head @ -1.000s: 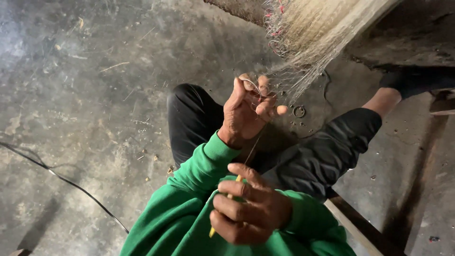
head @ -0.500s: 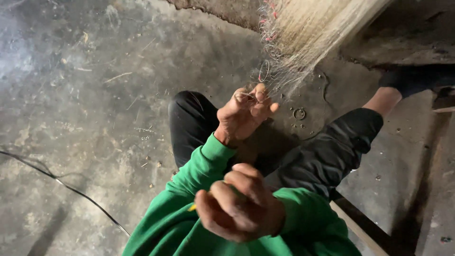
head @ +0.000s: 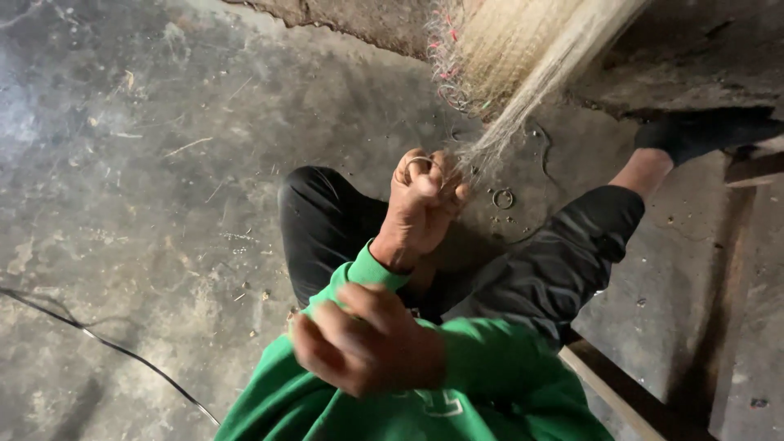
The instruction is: The person repairs a fishing net by tying knots in the mesh with thread, then trimming the thread with scissors. The person also uses a stick to tap the thread.
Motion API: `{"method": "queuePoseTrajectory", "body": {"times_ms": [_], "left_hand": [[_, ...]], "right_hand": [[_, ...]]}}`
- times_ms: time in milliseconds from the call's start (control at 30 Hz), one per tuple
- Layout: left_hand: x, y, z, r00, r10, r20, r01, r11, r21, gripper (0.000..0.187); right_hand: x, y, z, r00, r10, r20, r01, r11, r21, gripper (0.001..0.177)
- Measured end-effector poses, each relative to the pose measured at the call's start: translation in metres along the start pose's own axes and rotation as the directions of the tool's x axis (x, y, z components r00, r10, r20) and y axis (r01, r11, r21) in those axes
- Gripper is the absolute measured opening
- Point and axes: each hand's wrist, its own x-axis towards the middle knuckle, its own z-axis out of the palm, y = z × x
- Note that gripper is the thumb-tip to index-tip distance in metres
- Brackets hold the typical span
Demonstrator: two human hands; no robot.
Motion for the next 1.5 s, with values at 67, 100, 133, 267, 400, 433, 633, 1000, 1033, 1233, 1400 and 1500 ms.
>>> {"method": "queuePoseTrajectory", "body": {"times_ms": [67,100,133,267,400,433,633,1000,1033,1233,1400,1500], "left_hand": [[-0.003,0.005,0.002,0.995,-0.060,0.081,0.064,0.997,-0.053,0.033],[-0.004,0.006,0.001,0.996,-0.049,0.076,0.053,0.997,-0.052,0.033],[-0.005,0.008,-0.001,0.987,-0.079,0.140,0.098,0.986,-0.138,0.027],[-0.009,0.012,0.004,0.973,-0.142,0.180,0.185,0.951,-0.246,0.028],[-0.014,0.010,-0.011,0.979,-0.148,0.141,0.185,0.936,-0.300,0.028],[-0.016,0.010,-0.017,0.982,-0.137,0.133,0.167,0.953,-0.254,0.031],[-0.010,0.008,-0.018,0.939,0.117,0.325,-0.060,0.982,-0.178,0.030],[-0.005,0.019,-0.013,0.776,0.329,0.538,-0.439,0.894,0.086,0.039],[-0.004,0.020,-0.017,0.750,0.341,0.567,-0.504,0.850,0.154,0.042],[-0.003,0.020,-0.014,0.723,0.348,0.596,-0.582,0.772,0.255,0.046],[-0.003,0.019,-0.012,0.737,0.332,0.589,-0.577,0.762,0.292,0.046],[-0.004,0.016,-0.017,0.744,0.344,0.573,-0.566,0.781,0.265,0.047]], "right_hand": [[-0.019,0.001,-0.010,1.000,0.029,-0.009,-0.028,0.997,0.079,0.016],[-0.025,0.004,-0.012,1.000,0.021,-0.008,-0.020,0.996,0.088,0.016],[-0.032,0.007,-0.014,0.987,0.158,0.029,-0.159,0.934,0.320,0.014],[-0.068,0.020,-0.016,0.941,0.338,-0.007,-0.316,0.888,0.334,0.024],[-0.057,0.024,-0.024,0.809,0.586,0.055,-0.577,0.771,0.269,0.012],[-0.059,0.028,-0.023,0.815,0.572,0.096,-0.570,0.758,0.318,0.012],[-0.067,0.046,-0.013,0.704,0.709,-0.025,-0.628,0.639,0.444,0.012],[-0.040,0.087,-0.022,0.766,0.610,-0.203,-0.542,0.783,0.305,0.011],[-0.037,0.088,-0.022,0.777,0.595,-0.207,-0.538,0.798,0.273,0.010],[-0.029,0.093,-0.020,0.799,0.561,-0.216,-0.523,0.826,0.209,0.010],[-0.037,0.098,-0.015,0.780,0.580,-0.236,-0.519,0.809,0.276,0.010],[-0.042,0.099,-0.013,0.767,0.589,-0.253,-0.514,0.801,0.306,0.014]]}}
